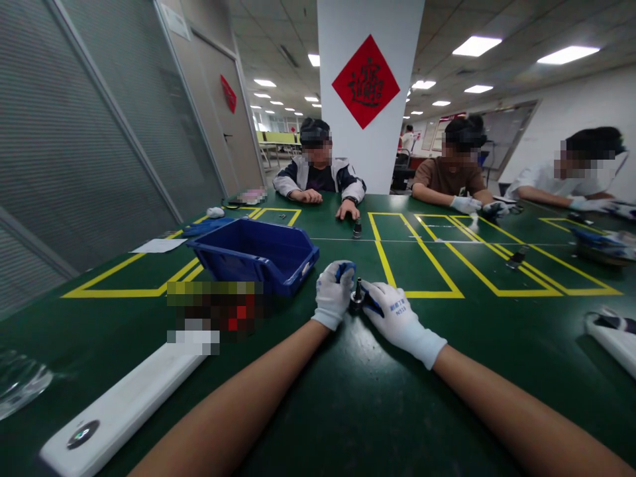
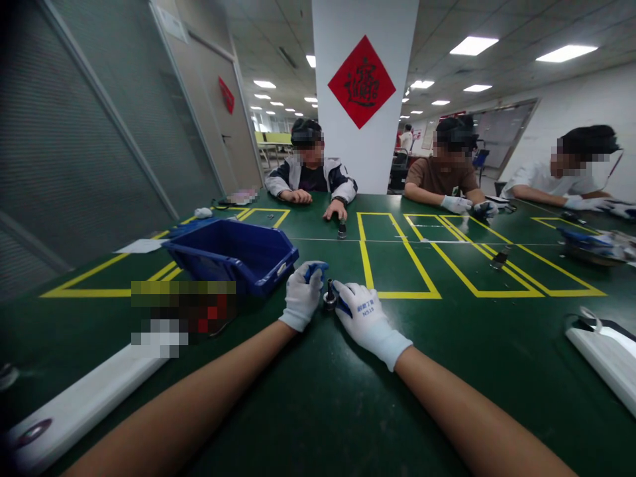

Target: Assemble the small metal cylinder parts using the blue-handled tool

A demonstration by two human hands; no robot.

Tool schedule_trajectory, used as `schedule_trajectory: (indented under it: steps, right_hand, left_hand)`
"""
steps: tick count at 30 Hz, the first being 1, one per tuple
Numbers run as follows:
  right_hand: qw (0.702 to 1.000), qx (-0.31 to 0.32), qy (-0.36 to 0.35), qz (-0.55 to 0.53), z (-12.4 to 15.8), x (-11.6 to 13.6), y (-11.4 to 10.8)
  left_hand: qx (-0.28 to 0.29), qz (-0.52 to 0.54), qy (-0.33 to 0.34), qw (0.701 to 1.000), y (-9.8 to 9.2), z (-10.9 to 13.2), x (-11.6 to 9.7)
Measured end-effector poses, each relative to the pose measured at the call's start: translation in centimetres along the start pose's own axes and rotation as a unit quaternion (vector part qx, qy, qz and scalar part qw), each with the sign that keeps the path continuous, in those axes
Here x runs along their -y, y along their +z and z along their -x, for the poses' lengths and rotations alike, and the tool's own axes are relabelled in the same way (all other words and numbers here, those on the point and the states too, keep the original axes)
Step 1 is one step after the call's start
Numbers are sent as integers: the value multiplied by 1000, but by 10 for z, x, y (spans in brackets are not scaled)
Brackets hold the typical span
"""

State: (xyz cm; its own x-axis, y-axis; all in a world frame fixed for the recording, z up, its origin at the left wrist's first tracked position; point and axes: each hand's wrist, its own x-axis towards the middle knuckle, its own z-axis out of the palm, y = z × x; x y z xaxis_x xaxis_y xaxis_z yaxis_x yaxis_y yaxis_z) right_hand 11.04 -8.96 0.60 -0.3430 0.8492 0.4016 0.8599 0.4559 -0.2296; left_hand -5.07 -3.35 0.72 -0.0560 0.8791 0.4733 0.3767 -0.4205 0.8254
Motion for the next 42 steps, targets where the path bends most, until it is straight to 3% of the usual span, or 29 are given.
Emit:
schedule_trajectory:
  steps: [3, 7, 12, 17, 21, 26, 31, 42]
  right_hand:
    - [1000, 0, -19, -5, 0, -1, -1]
    - [1000, 4, -23, -4, -2, -1, 0]
    - [1000, 9, -17, -4, -3, -3, 1]
    - [1000, 13, -25, -12, -3, -3, -1]
    - [1000, 12, -27, -10, -3, -3, -2]
    - [999, 8, -35, -13, -3, -3, -1]
    - [1000, 11, -22, -9, -3, -4, 0]
    - [999, 22, -42, 7, -4, -7, -1]
  left_hand:
    - [-23, -46, 73, 996, 3, -2, -6]
    - [4, -87, 168, 982, 4, 0, -11]
    - [34, -118, 210, 970, 6, 8, -12]
    - [-23, -91, 209, 974, 4, 8, -13]
    - [-12, -111, 194, 974, 2, 8, -15]
    - [-57, -107, 163, 979, 1, 9, -19]
    - [29, -177, 188, 966, -1, 9, -20]
    - [31, -229, 171, 958, 2, 10, -22]
